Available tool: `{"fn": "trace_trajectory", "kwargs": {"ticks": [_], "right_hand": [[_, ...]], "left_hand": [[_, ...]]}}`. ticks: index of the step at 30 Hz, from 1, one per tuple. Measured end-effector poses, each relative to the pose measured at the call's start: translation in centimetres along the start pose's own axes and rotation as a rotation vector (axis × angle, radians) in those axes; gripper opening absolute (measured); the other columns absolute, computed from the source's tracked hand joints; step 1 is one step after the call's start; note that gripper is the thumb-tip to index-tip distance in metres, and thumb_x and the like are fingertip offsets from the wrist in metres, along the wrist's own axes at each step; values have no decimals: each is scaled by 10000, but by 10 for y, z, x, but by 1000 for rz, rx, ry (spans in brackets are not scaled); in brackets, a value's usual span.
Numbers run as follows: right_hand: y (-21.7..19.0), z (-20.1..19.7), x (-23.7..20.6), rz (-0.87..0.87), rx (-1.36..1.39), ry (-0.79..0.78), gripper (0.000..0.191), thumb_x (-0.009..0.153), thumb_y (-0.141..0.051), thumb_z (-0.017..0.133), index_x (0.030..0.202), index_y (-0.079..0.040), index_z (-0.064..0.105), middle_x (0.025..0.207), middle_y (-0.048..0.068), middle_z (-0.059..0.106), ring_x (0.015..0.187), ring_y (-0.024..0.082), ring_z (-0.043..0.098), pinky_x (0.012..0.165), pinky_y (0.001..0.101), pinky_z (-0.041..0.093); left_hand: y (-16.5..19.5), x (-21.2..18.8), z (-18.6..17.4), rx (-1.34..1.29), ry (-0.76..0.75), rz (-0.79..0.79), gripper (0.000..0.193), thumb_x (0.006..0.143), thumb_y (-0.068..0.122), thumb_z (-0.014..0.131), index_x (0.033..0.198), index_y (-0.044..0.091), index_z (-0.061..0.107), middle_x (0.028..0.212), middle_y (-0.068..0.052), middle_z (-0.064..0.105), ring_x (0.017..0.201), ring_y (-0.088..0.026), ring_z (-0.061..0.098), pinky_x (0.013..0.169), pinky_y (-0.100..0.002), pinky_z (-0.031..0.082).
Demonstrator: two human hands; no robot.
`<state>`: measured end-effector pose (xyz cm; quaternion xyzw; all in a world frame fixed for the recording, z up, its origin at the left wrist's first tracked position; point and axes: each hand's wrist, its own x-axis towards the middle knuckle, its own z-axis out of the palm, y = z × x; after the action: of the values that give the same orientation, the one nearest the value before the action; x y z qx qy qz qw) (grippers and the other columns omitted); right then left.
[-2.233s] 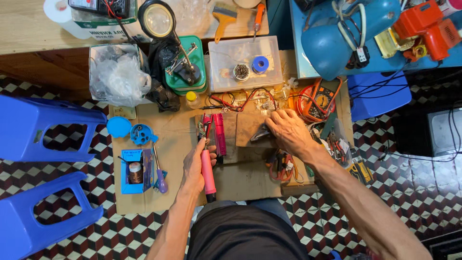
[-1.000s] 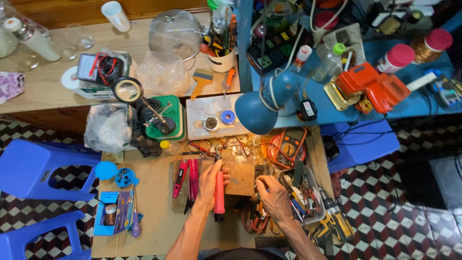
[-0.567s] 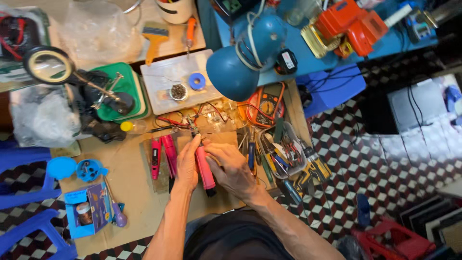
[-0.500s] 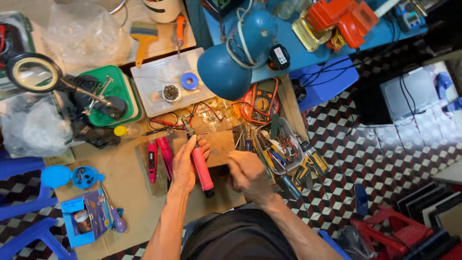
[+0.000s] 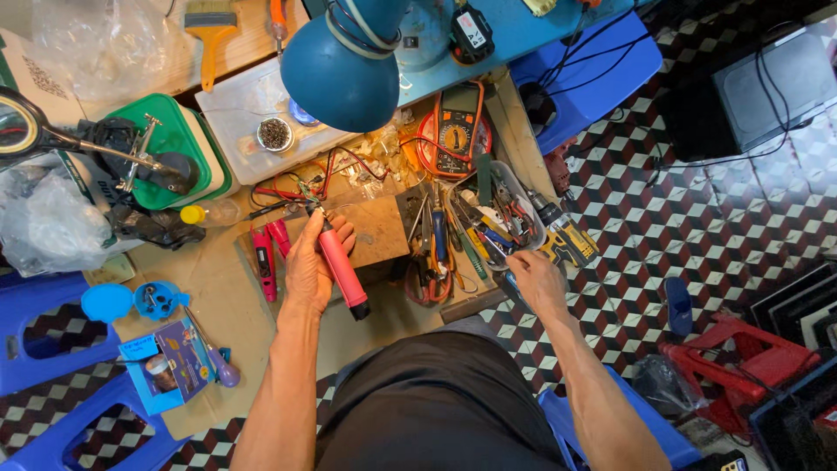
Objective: The person uses a soldering iron and pliers to work on a small green circuit board, repeatedly heating and adjusting components. The person briefly drops a tool, retrieves it, and continues soldering.
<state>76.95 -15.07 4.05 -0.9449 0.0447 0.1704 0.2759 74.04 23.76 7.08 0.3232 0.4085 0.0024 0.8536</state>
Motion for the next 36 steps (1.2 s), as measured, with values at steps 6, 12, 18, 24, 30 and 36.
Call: {"fn": "trace_trajectory", "kwargs": {"ticks": [6,12,18,24,30,36], "right_hand": [[5,3,0,-51,20,-22,237,919,-254,688,1034,-54,744,1005,146,718,914,354,696,794,450,532],[13,9,1,-78,32,92,206,947,-243,668,989,-54,737,1007,142,721,919,376,688,798,474,522],[-4,-3,4,-108,-56,74,212,917,-246,705,1017,-61,728,989,130,712,893,362,688,762,474,528],[-36,13,24,-231,-129,41,208,912,-231,712,967,-30,705,998,181,689,893,362,692,769,470,541],[-46,28,38,-309,-249,48,269,813,-192,702,973,24,687,1012,251,685,932,429,675,795,506,543],[-41,22,47,-270,-233,-67,303,836,-245,735,962,27,691,962,263,696,900,453,676,794,544,528]], "left_hand": [[5,-7,1,47,17,11,548,901,355,745,1280,-11,596,1240,-175,681,1121,-282,698,940,-397,606],[6,-6,0,26,20,14,522,918,343,738,1268,-22,608,1227,-170,684,1110,-277,702,941,-399,609],[6,-7,-3,31,18,30,456,926,332,736,1228,12,617,1180,-160,692,1046,-265,713,907,-391,624],[6,-7,-2,38,9,41,448,934,334,736,1220,8,623,1152,-167,695,997,-250,716,857,-366,625],[2,-11,2,77,-46,50,485,943,378,712,1246,11,618,1111,-161,712,923,-206,713,793,-308,614],[-4,-14,1,112,-57,27,579,976,489,661,1217,-36,631,1007,-173,699,762,-166,670,653,-283,569]]}}
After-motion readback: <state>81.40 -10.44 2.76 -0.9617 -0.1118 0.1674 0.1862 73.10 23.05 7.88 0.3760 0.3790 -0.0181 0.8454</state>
